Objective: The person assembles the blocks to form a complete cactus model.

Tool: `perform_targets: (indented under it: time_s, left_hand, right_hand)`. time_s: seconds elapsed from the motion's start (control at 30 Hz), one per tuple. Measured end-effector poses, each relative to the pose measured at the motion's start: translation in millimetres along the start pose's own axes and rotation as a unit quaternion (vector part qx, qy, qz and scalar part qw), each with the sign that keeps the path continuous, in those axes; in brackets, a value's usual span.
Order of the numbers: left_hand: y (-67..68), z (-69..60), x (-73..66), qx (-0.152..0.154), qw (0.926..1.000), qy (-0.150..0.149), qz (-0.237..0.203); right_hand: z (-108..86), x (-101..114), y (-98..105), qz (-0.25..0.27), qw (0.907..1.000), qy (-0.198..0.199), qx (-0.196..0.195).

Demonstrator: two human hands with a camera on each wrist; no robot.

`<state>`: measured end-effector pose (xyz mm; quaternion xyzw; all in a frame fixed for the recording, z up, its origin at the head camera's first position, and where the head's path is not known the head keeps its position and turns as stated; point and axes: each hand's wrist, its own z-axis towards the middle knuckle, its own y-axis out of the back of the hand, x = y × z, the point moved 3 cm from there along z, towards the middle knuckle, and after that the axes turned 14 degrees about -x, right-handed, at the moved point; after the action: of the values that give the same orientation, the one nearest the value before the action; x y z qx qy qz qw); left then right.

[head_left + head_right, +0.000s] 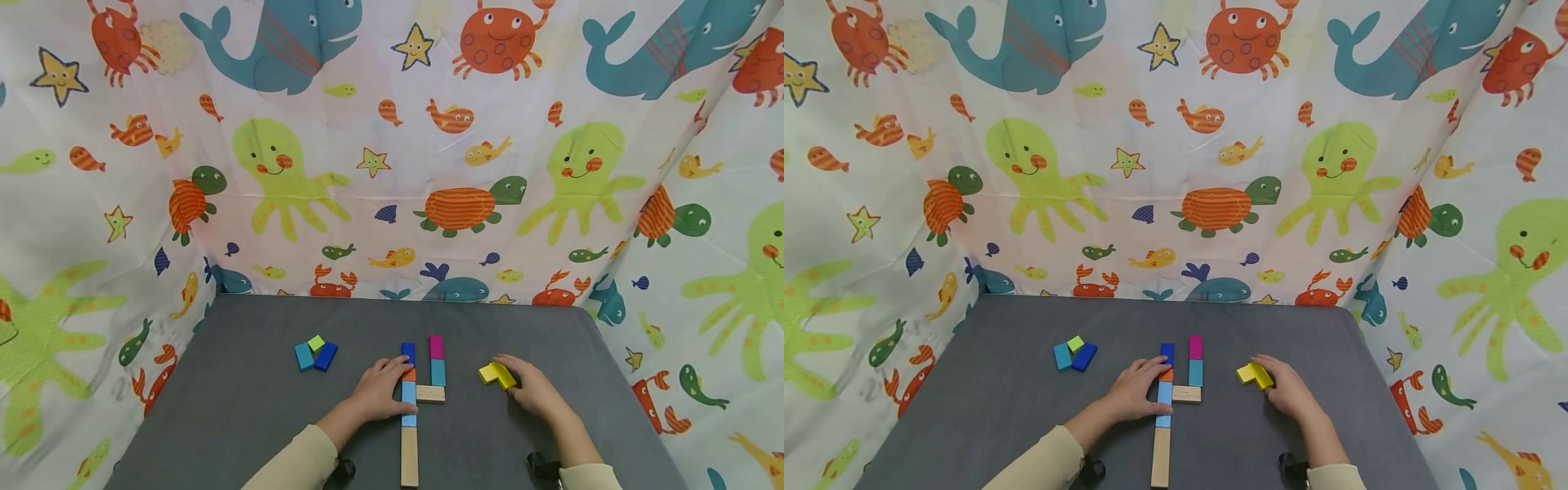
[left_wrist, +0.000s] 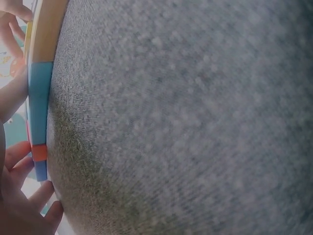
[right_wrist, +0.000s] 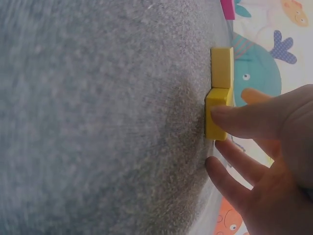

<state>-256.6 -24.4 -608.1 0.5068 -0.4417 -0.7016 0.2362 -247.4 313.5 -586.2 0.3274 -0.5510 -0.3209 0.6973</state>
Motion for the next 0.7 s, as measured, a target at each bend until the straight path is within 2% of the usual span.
perform_targets:
  time_s: [0.23, 0.5, 0.7]
  left_hand:
    - [-1.4, -0.1, 0.5, -0.001, 1.0, -0.002, 0.009]
    - [-2.1, -0.4, 0.4, -0.001, 1.0, -0.003, 0.005]
    - [0.4, -1.4, -1.2, -0.004, 1.0, -0.003, 0.005]
  right_hand:
    - [-0.9, -3.7, -3.0, -0.015, 0.9998, -0.012, 0.0]
    - [-2.1, -7.9, -1.1, -0.039, 0.997, -0.067, 0.005]
    - [-1.5, -4.7, 5.7, -0.038, 0.9974, -0.054, -0.028]
